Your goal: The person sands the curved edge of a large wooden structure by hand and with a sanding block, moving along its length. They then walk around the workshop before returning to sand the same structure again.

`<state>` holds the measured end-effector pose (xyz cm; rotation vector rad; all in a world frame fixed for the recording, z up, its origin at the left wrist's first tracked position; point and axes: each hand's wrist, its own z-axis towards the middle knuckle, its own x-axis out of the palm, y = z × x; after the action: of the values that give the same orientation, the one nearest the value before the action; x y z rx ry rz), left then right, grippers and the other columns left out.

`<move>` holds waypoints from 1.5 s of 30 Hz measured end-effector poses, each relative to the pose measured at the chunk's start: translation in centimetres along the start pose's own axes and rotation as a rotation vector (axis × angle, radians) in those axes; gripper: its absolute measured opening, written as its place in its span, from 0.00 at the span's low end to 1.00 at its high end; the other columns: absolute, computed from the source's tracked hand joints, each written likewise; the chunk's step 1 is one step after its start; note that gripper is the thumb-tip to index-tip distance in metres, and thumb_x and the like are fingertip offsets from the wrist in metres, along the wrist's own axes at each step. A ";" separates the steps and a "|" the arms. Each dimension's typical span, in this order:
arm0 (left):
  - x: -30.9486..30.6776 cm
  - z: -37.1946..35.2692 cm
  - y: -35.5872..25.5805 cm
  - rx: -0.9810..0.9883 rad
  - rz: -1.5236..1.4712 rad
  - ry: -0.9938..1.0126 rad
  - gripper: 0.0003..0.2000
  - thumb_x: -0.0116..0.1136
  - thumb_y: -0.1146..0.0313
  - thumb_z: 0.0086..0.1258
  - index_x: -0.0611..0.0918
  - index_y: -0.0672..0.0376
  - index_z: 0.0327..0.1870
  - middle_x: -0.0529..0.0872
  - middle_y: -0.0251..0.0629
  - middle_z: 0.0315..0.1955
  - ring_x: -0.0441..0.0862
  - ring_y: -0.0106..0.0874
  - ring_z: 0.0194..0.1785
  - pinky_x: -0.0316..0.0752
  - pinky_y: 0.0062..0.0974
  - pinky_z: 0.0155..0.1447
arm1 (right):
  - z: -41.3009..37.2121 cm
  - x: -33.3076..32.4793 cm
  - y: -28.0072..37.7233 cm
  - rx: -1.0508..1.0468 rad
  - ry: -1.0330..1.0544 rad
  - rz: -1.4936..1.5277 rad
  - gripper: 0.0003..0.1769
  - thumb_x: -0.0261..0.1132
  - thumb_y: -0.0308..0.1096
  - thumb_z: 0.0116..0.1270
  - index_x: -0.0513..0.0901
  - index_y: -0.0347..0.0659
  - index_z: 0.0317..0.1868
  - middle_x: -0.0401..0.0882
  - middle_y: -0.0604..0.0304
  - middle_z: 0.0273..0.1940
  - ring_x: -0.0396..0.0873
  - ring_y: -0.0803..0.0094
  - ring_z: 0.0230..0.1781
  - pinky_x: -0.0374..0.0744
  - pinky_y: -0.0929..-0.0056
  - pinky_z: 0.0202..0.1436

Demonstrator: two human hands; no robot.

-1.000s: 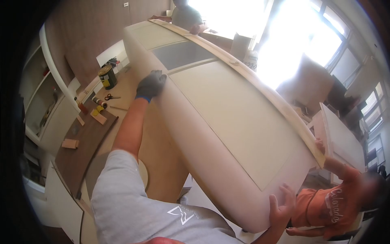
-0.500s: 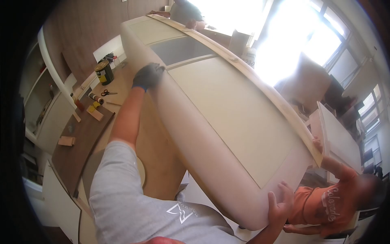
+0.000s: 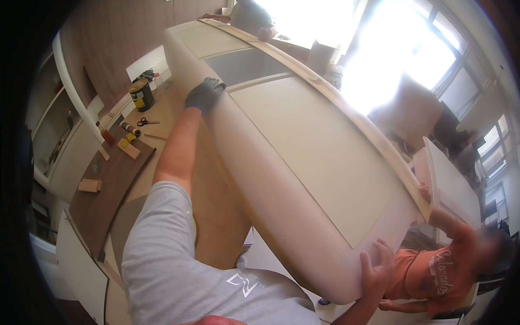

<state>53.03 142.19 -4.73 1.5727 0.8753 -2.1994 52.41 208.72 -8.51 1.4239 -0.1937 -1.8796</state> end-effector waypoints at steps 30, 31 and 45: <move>5.0 -2.6 1.3 0.001 -0.106 -0.199 0.33 0.48 0.37 0.83 0.80 0.59 0.70 0.80 0.49 0.72 0.83 0.52 0.70 0.79 0.51 0.72 | -0.1 0.3 0.2 -0.006 0.026 -0.091 0.27 0.78 0.39 0.62 0.88 0.34 0.60 0.82 0.42 0.70 0.79 0.43 0.73 0.77 0.51 0.77; 4.7 -1.2 1.7 -0.015 -0.134 -0.200 0.33 0.48 0.37 0.84 0.80 0.59 0.70 0.80 0.49 0.72 0.83 0.52 0.70 0.79 0.51 0.72 | -0.1 0.3 0.3 -0.007 0.026 -0.090 0.27 0.78 0.39 0.62 0.88 0.34 0.60 0.82 0.42 0.71 0.79 0.43 0.73 0.77 0.51 0.77; 6.8 1.4 3.7 -0.097 -0.235 -0.260 0.32 0.49 0.40 0.82 0.80 0.60 0.70 0.77 0.52 0.75 0.81 0.56 0.72 0.78 0.52 0.74 | -0.6 0.4 0.2 -0.016 0.018 -0.110 0.28 0.79 0.40 0.62 0.87 0.34 0.60 0.83 0.41 0.70 0.79 0.41 0.72 0.76 0.49 0.77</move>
<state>51.68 139.16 -11.89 1.1558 1.1112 -2.4096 52.98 208.47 -8.90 1.4661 -0.0928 -1.9524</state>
